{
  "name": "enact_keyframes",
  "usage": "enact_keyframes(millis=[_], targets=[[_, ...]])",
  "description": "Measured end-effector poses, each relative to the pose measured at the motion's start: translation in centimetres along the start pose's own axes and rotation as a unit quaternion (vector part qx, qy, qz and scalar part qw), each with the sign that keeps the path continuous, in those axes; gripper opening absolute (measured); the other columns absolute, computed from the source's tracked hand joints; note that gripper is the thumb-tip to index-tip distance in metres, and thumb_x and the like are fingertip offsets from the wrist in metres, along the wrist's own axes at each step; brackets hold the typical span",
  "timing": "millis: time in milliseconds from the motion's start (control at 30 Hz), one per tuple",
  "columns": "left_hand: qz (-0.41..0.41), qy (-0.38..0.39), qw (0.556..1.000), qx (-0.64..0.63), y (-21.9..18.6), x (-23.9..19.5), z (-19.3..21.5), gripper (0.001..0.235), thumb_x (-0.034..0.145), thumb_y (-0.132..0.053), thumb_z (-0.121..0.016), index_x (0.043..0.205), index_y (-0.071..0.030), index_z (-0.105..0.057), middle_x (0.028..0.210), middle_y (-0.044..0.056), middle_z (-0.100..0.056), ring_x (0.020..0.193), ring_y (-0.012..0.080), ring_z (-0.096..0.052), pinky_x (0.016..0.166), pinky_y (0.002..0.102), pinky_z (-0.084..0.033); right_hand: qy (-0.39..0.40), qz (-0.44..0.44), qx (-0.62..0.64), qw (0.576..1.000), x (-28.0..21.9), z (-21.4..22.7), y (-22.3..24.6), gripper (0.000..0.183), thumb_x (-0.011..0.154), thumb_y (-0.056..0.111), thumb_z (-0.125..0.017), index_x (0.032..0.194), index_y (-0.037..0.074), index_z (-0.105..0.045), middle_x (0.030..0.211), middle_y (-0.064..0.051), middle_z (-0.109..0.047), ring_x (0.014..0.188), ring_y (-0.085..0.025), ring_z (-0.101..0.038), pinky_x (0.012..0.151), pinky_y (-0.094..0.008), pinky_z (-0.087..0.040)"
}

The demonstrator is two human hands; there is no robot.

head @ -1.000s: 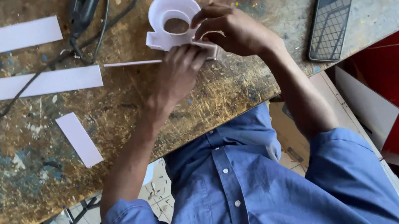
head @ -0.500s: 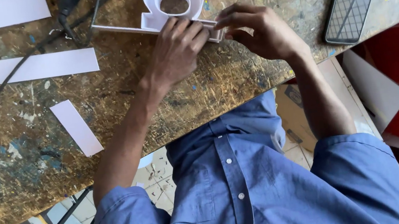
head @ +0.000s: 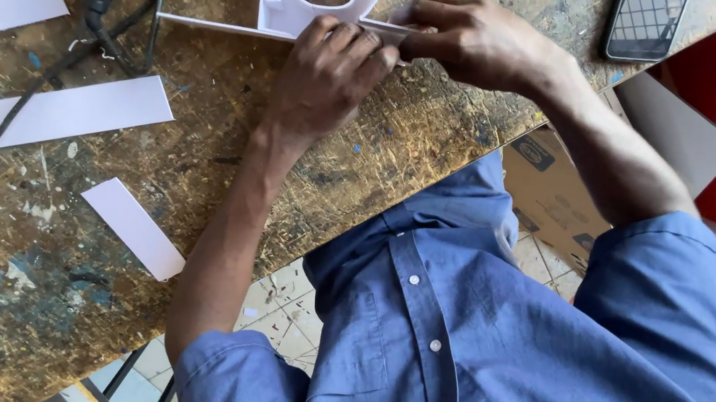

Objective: The person is fabricating a 3D letter 'P' by gluing white plastic strips to the edges of a letter-shaped base and trimming the excess material with a utility knife.

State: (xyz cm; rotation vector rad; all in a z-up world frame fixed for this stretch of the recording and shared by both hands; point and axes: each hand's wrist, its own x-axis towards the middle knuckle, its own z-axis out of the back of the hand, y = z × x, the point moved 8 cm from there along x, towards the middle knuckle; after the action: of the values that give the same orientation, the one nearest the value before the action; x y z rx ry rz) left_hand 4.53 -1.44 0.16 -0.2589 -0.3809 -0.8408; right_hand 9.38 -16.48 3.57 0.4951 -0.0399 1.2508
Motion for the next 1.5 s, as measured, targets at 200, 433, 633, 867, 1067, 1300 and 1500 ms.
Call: enact_keyframes(millis=[200, 433, 633, 867, 1067, 1300, 1500], targets=[[0.038, -0.035, 0.998, 0.036, -0.6, 1.2, -1.7, 0.038, 0.115, -0.020, -0.087, 0.145, -0.017, -0.064, 0.120, 0.009, -0.090, 0.100, 0.0266, -0.092, 0.087, 0.041, -0.077, 0.030, 0.032, 0.100, 0.994, 1.0, 2.1, -1.8, 0.036, 0.103, -0.023, -0.069, 0.130, -0.003, -0.081, 0.139, -0.025, -0.081, 0.120, -0.043, -0.081, 0.106, -0.050, -0.070], [0.051, 0.008, 0.999, -0.007, -1.0, 1.9, -4.2, 0.058, 0.110, -0.024, -0.097, 0.155, -0.016, -0.061, 0.133, 0.017, -0.086, 0.118, 0.0364, -0.087, 0.100, 0.057, -0.073, 0.067, 0.018, 0.123, 0.990, 0.0, 2.0, -3.2, 0.059, 0.097, -0.023, -0.071, 0.151, 0.001, -0.076, 0.147, -0.025, -0.076, 0.127, -0.045, -0.073, 0.100, -0.055, -0.065], [0.074, -0.010, 0.997, 0.006, -1.0, 2.6, -4.0, 0.030, 0.105, -0.013, -0.094, 0.133, -0.014, -0.084, 0.123, 0.007, -0.089, 0.111, 0.0240, -0.085, 0.103, 0.046, -0.063, 0.067, 0.045, 0.096, 0.992, -0.5, 1.4, -3.2, 0.045, 0.093, -0.023, -0.072, 0.131, 0.001, -0.079, 0.153, -0.024, -0.075, 0.134, -0.045, -0.073, 0.107, -0.055, -0.067], [0.076, -0.022, 0.997, 0.005, -1.0, 3.2, -3.6, 0.024, 0.104, -0.013, -0.093, 0.127, -0.018, -0.088, 0.121, 0.003, -0.091, 0.109, 0.0210, -0.083, 0.103, 0.042, -0.054, 0.051, 0.043, 0.027, 0.997, -1.2, 1.1, -3.1, 0.032, 0.100, -0.017, -0.073, 0.126, 0.002, -0.078, 0.145, -0.019, -0.079, 0.132, -0.041, -0.077, 0.103, -0.047, -0.072], [0.069, -0.026, 0.997, -0.009, -1.1, 3.5, -3.2, 0.024, 0.103, -0.008, -0.090, 0.125, -0.016, -0.087, 0.119, 0.004, -0.090, 0.109, 0.0208, -0.082, 0.104, 0.042, -0.052, 0.042, 0.046, 0.040, 0.997, -0.9, 1.7, -2.8, 0.033, 0.097, -0.021, -0.070, 0.120, 0.001, -0.078, 0.139, -0.019, -0.080, 0.132, -0.041, -0.077, 0.110, -0.049, -0.068], [0.062, 0.002, 0.998, -0.014, -0.9, 3.1, -3.3, 0.030, 0.102, -0.011, -0.092, 0.130, -0.018, -0.086, 0.125, 0.004, -0.090, 0.114, 0.0206, -0.082, 0.107, 0.042, -0.049, 0.034, 0.044, 0.032, 0.998, -1.7, 0.7, -3.1, 0.034, 0.100, -0.019, -0.070, 0.122, 0.005, -0.080, 0.142, -0.021, -0.081, 0.135, -0.043, -0.078, 0.104, -0.048, -0.073], [0.067, 0.009, 0.997, -0.033, -0.9, 3.4, -2.7, 0.030, 0.102, -0.010, -0.090, 0.130, -0.018, -0.085, 0.127, 0.005, -0.089, 0.116, 0.0218, -0.081, 0.108, 0.042, -0.047, 0.053, 0.024, 0.013, 0.998, -3.1, -0.4, -3.6, 0.048, 0.095, -0.020, -0.068, 0.134, 0.005, -0.077, 0.147, -0.023, -0.078, 0.136, -0.043, -0.076, 0.094, -0.043, -0.075]])
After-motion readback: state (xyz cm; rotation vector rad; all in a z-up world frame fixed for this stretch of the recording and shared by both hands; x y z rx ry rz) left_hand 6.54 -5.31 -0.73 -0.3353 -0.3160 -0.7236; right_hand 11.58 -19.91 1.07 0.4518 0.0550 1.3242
